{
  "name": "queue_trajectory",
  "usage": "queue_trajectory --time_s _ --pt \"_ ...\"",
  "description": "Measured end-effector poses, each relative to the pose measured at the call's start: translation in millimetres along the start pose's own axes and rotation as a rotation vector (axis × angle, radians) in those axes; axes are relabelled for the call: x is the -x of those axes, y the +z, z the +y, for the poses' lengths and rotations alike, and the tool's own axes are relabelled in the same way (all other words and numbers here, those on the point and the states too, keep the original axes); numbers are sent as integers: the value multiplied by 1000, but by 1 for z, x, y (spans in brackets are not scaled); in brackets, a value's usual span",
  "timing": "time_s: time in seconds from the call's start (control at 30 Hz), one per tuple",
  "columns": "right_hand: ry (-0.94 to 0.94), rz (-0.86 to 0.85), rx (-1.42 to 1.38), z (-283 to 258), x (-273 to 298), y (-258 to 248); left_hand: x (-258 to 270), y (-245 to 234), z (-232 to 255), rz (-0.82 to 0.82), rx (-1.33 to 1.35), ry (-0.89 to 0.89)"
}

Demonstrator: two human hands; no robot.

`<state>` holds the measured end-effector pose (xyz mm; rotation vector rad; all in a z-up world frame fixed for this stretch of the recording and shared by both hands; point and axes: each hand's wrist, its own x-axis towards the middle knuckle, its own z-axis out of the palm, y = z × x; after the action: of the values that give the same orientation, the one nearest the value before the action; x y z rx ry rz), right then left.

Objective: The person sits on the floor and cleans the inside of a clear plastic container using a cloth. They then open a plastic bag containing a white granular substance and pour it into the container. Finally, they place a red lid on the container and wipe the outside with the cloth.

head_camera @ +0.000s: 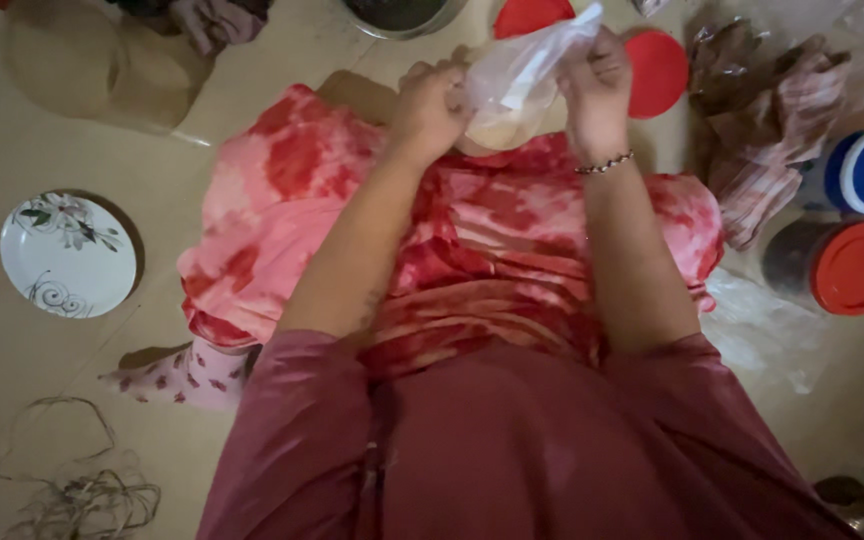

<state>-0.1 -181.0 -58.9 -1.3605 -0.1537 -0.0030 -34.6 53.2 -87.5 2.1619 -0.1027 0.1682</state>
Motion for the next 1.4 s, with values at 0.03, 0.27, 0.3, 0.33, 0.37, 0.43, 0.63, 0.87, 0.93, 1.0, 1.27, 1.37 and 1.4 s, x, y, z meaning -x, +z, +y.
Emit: queue_trajectory --time_s 0.03,0.27,0.3,0.33,0.37,0.43,0.63,0.87,0.93,1.0,1.27,1.37,1.4 --pt "0 44 -10 0 -2 -5 -1 5 -8 6 3 -15" --pt "-86 197 -5 11 -2 -22 -6 11 -22 133 45 198" --pt "-80 200 -43 10 -4 -22 -6 11 -23 161 59 271" --pt "-72 204 -82 9 -6 -22 -6 13 -26 154 48 227" --pt "-64 208 -120 8 -6 -21 -6 16 -30 147 37 183" --pt "-17 116 -196 4 -5 -21 -6 23 -38 150 54 109" --pt "-110 -67 68 -15 8 -11 -13 19 -40 164 156 78" --pt "65 57 284 17 5 -18 -11 22 -35 93 417 -12" --pt "77 89 297 18 2 -26 -11 25 -37 59 483 -55" --pt "94 106 301 14 -2 -28 -12 23 -37 86 445 -44" --pt "231 38 214 18 -2 -29 -16 6 -20 -53 467 -228" --pt "325 142 131 10 1 -18 -16 10 -20 -61 555 -257" --pt "312 121 185 5 2 -13 -15 12 -21 -63 588 -265"
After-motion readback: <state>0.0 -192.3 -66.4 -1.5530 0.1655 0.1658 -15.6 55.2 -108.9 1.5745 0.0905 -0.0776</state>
